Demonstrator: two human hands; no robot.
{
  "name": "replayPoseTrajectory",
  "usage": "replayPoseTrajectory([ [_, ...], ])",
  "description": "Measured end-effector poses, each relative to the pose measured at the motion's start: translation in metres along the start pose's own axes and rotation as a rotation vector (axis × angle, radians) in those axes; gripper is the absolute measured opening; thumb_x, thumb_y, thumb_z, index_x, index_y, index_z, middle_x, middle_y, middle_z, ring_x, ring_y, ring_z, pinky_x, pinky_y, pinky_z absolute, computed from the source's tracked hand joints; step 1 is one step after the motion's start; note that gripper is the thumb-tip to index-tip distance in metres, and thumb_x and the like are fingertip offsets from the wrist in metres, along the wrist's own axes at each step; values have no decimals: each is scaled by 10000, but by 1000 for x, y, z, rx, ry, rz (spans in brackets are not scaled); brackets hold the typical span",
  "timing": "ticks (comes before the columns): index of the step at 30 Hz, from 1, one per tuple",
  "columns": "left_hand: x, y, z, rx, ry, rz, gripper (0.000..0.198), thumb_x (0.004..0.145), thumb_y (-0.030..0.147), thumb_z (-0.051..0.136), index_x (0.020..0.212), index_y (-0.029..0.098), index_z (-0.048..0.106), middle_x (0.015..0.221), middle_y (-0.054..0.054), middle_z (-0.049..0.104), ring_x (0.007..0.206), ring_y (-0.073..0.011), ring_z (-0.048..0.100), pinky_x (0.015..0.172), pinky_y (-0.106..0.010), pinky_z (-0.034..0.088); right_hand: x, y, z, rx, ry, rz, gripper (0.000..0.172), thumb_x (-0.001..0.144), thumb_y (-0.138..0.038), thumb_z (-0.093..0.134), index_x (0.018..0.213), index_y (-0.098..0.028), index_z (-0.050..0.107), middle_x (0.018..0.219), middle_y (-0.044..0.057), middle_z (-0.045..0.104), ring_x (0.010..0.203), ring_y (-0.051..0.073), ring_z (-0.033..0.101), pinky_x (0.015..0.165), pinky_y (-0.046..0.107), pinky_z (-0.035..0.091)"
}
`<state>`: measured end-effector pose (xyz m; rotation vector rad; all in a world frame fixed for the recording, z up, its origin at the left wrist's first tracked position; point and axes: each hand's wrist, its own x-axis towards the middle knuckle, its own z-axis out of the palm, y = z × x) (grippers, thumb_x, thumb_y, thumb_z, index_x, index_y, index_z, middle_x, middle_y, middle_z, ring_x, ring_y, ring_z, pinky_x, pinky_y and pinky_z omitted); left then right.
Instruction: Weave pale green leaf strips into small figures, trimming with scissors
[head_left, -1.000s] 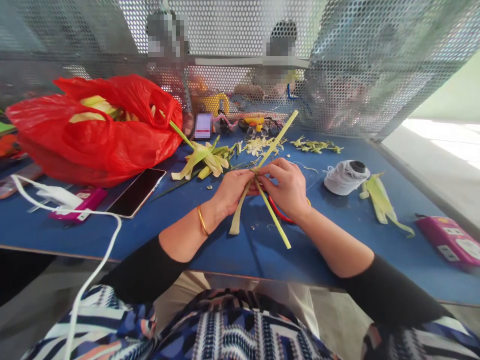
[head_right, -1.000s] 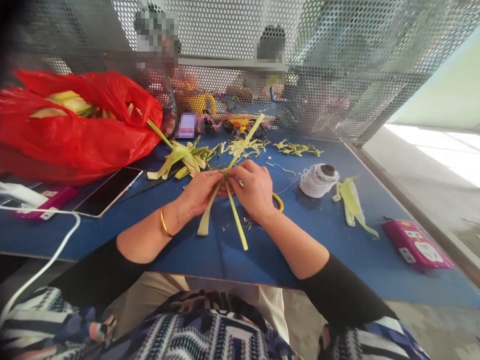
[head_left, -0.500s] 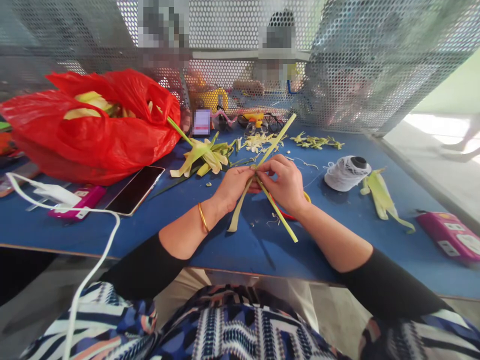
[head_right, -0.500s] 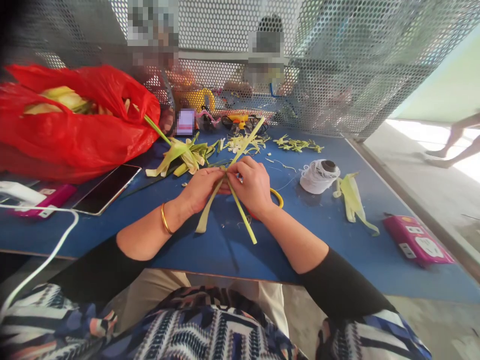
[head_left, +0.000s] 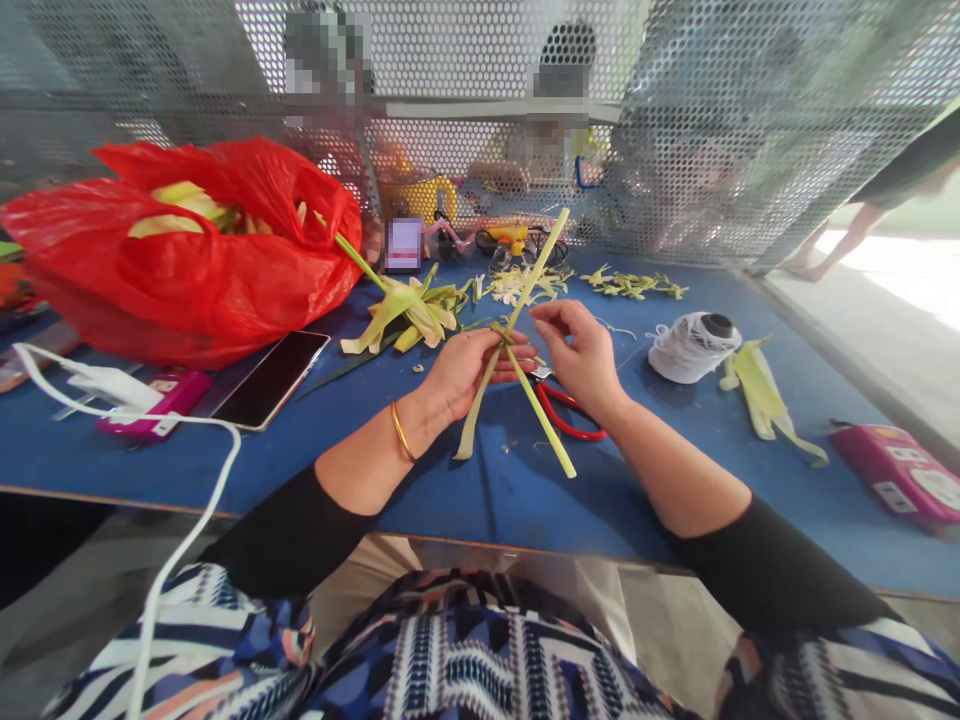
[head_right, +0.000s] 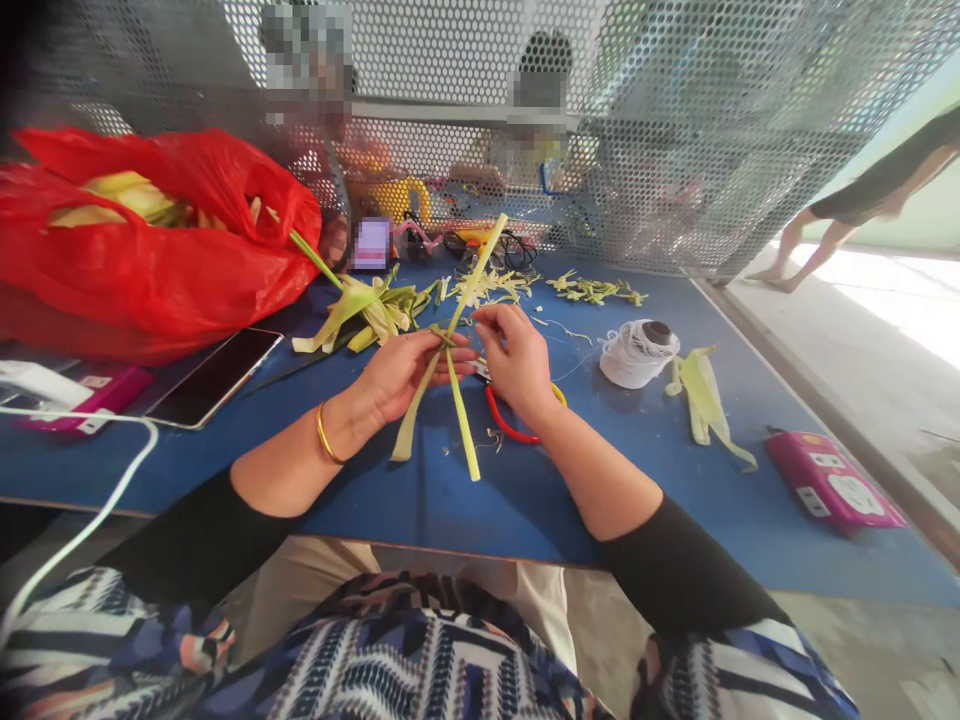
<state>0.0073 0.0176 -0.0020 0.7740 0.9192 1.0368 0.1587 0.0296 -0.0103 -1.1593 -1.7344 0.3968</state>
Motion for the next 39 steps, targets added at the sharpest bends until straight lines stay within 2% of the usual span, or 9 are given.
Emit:
replayPoseTrajectory([
  [4,0,2,-2,-8,14,16,219,861,142,500,834,135,717,741,-95,751,724,-186,736,701,-282,585,6,7,-4,98,-429,187,165,777,-149,519,820,-153,678,758,10,694,713,146,590,702,284,446],
  [6,-1,2,-2,-12,12,12,214,868,144,504,853,137,717,771,-99,758,734,-182,736,680,-260,579,6,6,-6,75,-508,200,138,778,-155,521,765,-154,659,707,-1,679,668,134,573,665,267,431],
  [12,0,1,0,101,170,67,213,899,197,503,865,127,702,860,-122,763,630,-160,706,489,-211,487,7,-15,-26,-301,-248,65,116,838,-249,550,770,-193,625,606,-11,616,567,125,528,588,260,350],
  [17,2,-3,0,200,261,179,221,903,185,482,879,144,697,939,-102,765,595,-126,686,364,-164,288,2,-32,-32,-7,-487,37,201,842,-342,566,712,-189,570,597,-20,592,532,103,494,543,244,356],
  [21,3,-4,-1,237,273,230,217,904,202,495,923,146,703,973,-115,761,648,-145,699,364,-170,274,-6,-38,-25,31,-674,171,180,829,-280,544,668,-198,540,592,-19,615,538,123,575,551,248,402],
  [25,3,-5,-1,264,286,244,248,924,216,474,949,144,710,1033,-130,754,777,-175,718,371,-172,271,-10,-43,-23,15,-647,200,181,860,-242,484,682,-215,496,608,-23,610,584,147,639,548,245,414],
  [29,1,-5,2,247,251,230,266,920,183,468,957,139,728,996,-121,761,777,-170,717,378,-166,266,-12,-42,-19,-322,-687,83,193,871,-182,469,684,-210,504,681,10,634,625,155,593,572,265,386],
  [34,-2,1,3,240,251,179,295,915,137,431,987,124,717,974,-112,762,631,-129,696,339,-167,236,-15,-36,-14,-649,-461,-76,181,919,-135,433,863,-146,605,1201,168,625,876,201,633,732,305,440],
  [39,-1,6,0,181,189,107,320,923,154,419,1057,126,709,970,-108,765,523,-91,659,325,-152,239,-8,-33,-17,-766,-486,-121,264,951,-140,383,937,-128,646,1143,161,645,896,215,636,735,306,441],
])
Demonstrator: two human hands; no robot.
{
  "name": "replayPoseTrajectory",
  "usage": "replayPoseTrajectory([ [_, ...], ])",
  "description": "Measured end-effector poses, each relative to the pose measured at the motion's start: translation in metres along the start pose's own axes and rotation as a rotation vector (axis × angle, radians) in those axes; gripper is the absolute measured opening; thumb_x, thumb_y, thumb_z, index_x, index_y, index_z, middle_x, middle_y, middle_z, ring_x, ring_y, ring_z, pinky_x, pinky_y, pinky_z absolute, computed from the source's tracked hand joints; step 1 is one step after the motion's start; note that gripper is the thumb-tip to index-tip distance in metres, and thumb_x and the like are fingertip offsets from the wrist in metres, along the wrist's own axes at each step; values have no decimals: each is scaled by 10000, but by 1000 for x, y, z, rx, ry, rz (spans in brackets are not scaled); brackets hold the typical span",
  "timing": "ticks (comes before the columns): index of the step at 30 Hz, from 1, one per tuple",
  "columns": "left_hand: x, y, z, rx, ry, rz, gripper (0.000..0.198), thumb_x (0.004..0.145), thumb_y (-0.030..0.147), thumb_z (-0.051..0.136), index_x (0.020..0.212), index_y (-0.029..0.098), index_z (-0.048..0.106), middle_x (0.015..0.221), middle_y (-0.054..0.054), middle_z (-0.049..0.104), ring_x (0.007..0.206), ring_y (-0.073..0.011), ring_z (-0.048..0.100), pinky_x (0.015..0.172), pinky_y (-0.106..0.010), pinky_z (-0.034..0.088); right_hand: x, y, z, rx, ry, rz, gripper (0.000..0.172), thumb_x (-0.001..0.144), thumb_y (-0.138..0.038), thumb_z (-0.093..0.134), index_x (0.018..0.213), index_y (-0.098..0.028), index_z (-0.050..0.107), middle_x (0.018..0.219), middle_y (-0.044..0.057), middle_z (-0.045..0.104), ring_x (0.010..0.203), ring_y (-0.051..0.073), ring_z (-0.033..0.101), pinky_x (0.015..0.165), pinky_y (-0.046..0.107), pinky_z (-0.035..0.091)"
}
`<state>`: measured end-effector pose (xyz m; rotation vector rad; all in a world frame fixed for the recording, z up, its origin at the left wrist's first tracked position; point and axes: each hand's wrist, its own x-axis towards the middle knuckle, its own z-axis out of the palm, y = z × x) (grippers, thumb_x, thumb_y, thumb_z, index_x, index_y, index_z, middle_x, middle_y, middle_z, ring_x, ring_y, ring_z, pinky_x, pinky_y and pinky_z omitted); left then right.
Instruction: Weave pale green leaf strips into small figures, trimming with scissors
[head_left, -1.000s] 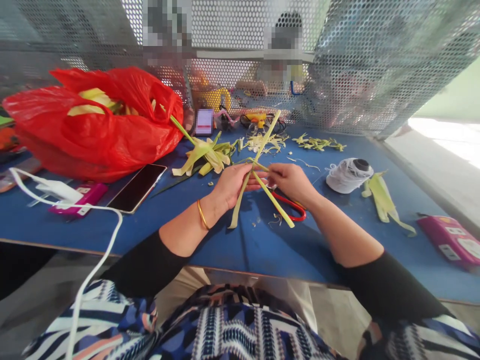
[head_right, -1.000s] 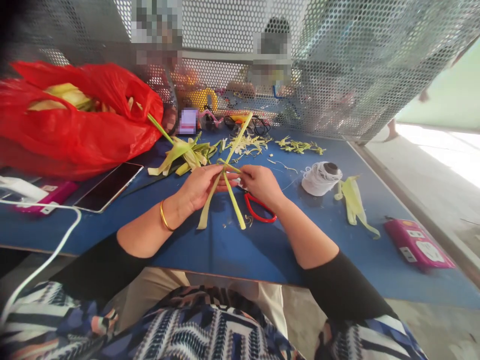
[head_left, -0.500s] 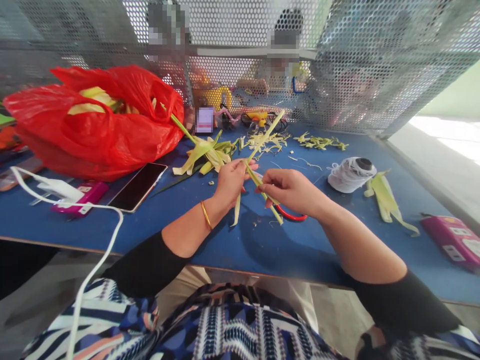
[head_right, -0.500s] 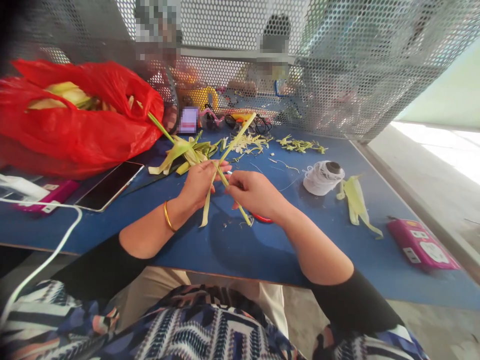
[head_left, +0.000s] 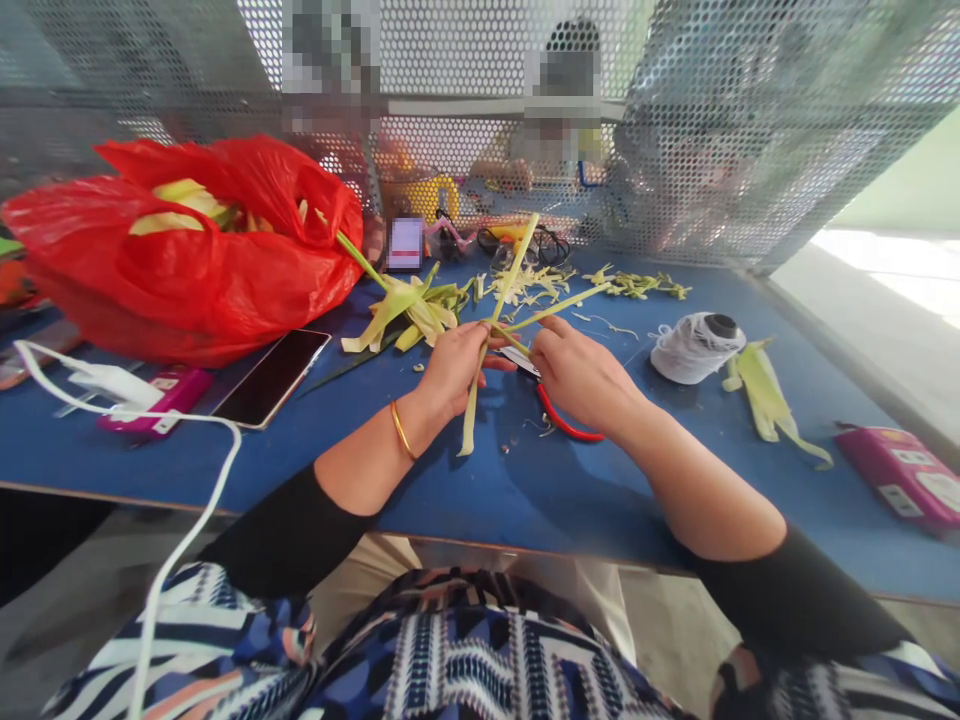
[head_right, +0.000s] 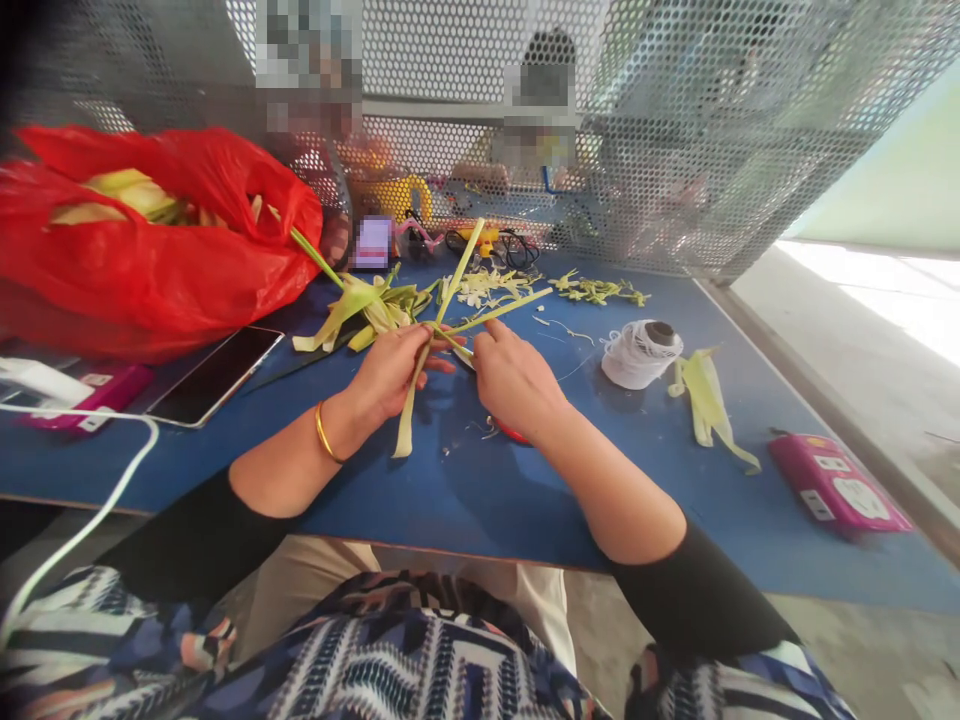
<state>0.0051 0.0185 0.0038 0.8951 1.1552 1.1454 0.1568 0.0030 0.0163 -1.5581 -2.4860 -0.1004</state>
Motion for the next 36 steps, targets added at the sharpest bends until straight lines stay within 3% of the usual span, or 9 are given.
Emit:
replayPoseTrajectory([
  [4,3,-2,-2,-151,-94,-104,309,925,144,428,1076,128,697,965,-104,770,584,-110,696,356,-141,345,6,3,7,14,-46,-84,284,949,-140,400,969,-126,683,1101,151,688,959,232,644,812,324,448],
  [8,4,-5,-2,-304,-188,-174,283,952,134,419,1011,101,694,912,-110,771,675,-135,730,555,-182,547,6,-2,15,90,-104,-33,294,931,-159,426,1040,-147,699,1040,124,735,934,233,667,763,308,453],
  [13,3,-4,-2,-348,-179,-150,256,955,120,439,937,90,693,842,-104,765,674,-142,732,623,-205,581,4,-4,17,121,-155,18,289,929,-188,447,1033,-153,714,1055,120,746,932,244,681,710,298,434],
  [16,2,-3,-2,-328,-165,-111,236,958,143,467,919,97,696,850,-102,765,662,-136,728,617,-200,576,5,2,17,159,-103,-33,290,918,-180,468,1083,-194,707,1092,92,735,936,223,670,707,287,427],
  [19,1,-2,-1,-291,-165,-112,244,967,185,480,877,102,692,805,-97,759,592,-119,702,579,-193,560,6,12,12,221,-66,-19,222,884,-191,518,927,-204,736,948,69,738,795,190,649,646,280,403],
  [22,-1,-2,0,-231,-175,-94,261,973,221,482,841,112,680,765,-87,751,559,-115,683,561,-201,551,6,21,-2,339,182,60,182,846,-217,566,744,-193,715,755,39,677,651,150,571,600,278,378],
  [25,-4,-3,4,-157,-159,-33,242,964,235,506,818,127,666,732,-66,739,566,-118,683,561,-206,545,5,19,-12,568,446,38,151,828,-259,615,732,-189,709,724,17,635,646,133,534,612,275,396],
  [31,-12,-8,9,-26,-128,89,210,942,189,529,774,148,649,642,-2,690,561,-110,672,563,-197,534,1,-2,3,622,385,29,22,739,-198,696,736,-191,716,691,-17,582,606,106,495,583,255,369],
  [36,-11,-9,9,10,-161,85,227,941,170,507,749,150,625,633,8,680,578,-112,677,590,-205,543,2,-6,15,601,429,77,105,736,-130,621,648,-184,637,671,-19,553,604,106,490,585,252,367],
])
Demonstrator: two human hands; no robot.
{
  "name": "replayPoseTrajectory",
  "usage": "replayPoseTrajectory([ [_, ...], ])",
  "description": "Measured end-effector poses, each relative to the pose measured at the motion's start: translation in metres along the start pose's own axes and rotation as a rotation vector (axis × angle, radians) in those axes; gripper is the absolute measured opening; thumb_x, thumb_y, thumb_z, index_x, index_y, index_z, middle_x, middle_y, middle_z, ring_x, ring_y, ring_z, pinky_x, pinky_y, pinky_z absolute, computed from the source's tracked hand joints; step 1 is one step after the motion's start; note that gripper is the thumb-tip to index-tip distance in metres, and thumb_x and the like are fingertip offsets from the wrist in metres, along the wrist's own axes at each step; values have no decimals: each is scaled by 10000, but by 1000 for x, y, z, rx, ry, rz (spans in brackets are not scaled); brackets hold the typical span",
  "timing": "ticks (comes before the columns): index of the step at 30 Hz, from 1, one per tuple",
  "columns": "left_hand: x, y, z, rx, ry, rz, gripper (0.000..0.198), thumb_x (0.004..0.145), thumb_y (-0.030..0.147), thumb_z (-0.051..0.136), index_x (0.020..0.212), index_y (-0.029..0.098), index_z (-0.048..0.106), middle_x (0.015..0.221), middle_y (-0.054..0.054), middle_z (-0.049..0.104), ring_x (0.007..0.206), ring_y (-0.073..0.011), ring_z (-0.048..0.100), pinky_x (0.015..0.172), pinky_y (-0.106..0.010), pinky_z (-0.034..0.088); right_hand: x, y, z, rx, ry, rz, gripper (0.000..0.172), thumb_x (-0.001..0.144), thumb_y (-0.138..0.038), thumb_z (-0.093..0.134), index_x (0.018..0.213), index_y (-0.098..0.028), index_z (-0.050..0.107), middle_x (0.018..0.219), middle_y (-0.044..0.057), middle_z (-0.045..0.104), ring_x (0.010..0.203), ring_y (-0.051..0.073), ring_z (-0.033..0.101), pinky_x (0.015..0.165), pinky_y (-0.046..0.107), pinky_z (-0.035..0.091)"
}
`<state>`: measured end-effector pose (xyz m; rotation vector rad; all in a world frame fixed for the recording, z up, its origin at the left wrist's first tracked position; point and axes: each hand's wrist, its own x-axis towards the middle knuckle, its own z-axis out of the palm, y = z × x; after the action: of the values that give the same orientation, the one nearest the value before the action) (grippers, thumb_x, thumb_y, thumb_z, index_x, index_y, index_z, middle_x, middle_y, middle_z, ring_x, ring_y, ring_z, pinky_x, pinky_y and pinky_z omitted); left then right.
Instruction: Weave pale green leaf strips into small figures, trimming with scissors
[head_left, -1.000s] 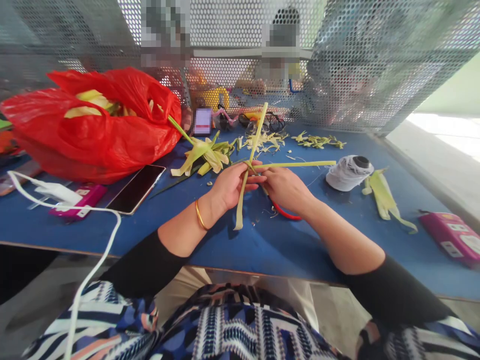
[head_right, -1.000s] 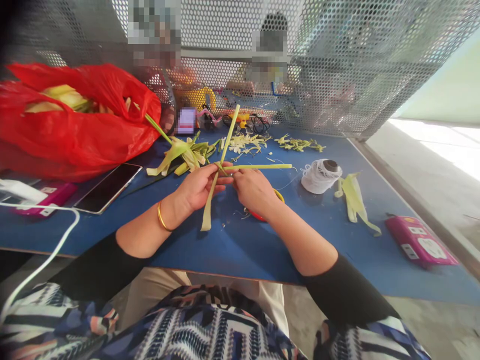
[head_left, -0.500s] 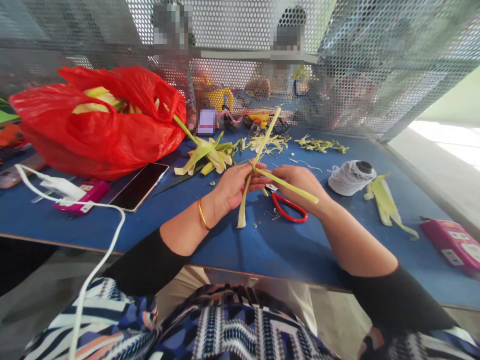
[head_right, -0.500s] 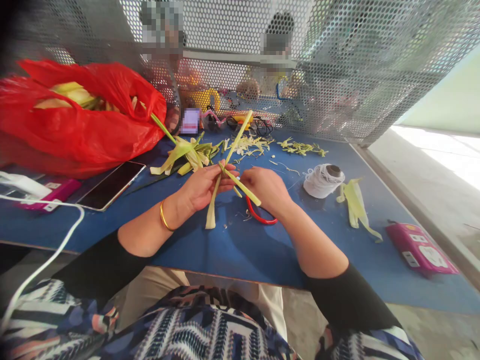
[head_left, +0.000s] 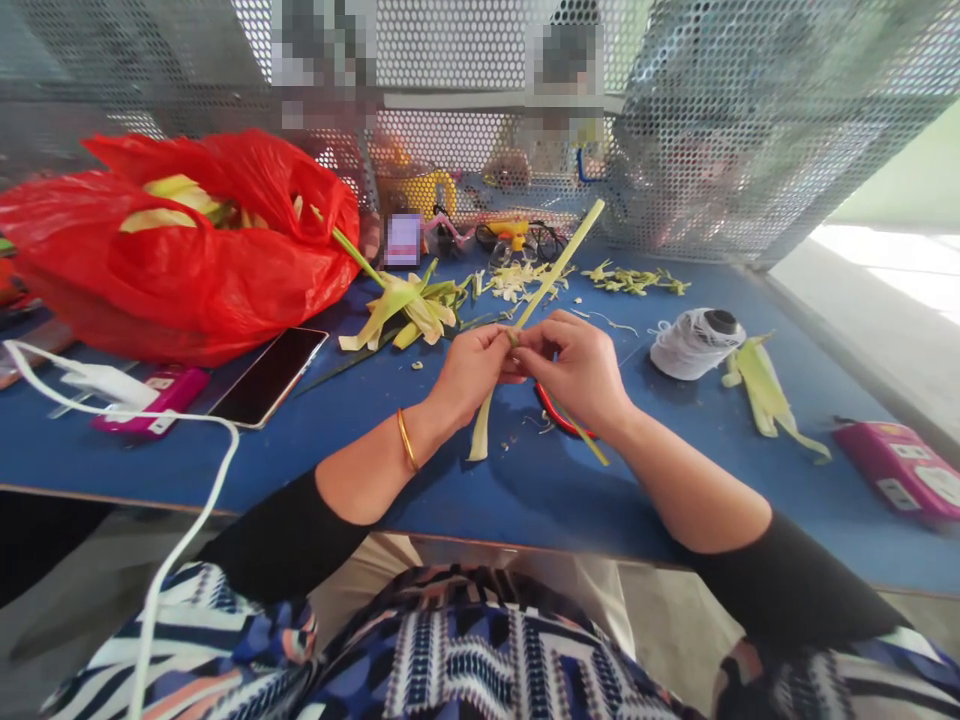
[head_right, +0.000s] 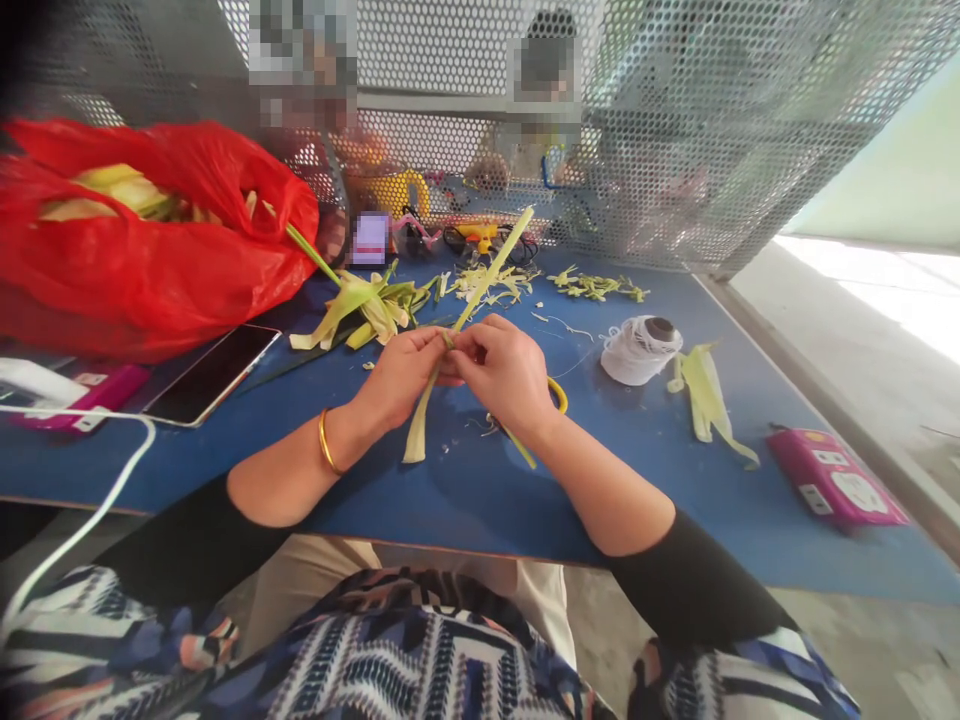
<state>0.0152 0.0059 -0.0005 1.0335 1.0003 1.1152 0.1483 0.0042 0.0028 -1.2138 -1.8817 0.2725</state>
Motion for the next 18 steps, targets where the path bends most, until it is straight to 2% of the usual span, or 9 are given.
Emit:
replayPoseTrajectory([
  [6,1,4,-4,22,-110,-44,215,924,144,516,735,152,619,636,-2,688,584,-119,684,632,-229,555,2,-4,-5,57,45,-28,126,773,-197,629,650,-186,603,679,-18,541,590,105,456,576,256,367],
  [11,-2,6,-6,10,-199,-126,118,857,218,648,780,140,691,632,-32,699,623,-156,705,669,-261,564,0,-5,-4,-49,53,-125,107,817,-208,591,716,-198,623,752,1,556,638,124,484,620,276,385],
  [14,1,4,-6,-34,-190,-184,91,834,211,665,777,145,690,640,-33,702,610,-151,696,648,-252,560,0,-4,-8,-170,37,-193,123,871,-236,561,783,-200,639,804,22,578,663,138,503,637,291,387],
  [16,5,2,-7,-80,-145,-202,148,858,161,593,732,152,670,637,-26,693,585,-129,670,624,-236,547,-1,-6,-12,-280,38,-298,157,918,-264,531,846,-200,654,842,41,597,696,153,516,663,310,384],
  [18,8,2,-9,-126,-85,-176,232,868,109,534,669,159,644,608,-4,663,560,-99,627,591,-200,514,-2,-8,-14,-377,-16,-522,215,964,-250,469,891,-210,668,857,47,614,738,165,527,696,327,380],
])
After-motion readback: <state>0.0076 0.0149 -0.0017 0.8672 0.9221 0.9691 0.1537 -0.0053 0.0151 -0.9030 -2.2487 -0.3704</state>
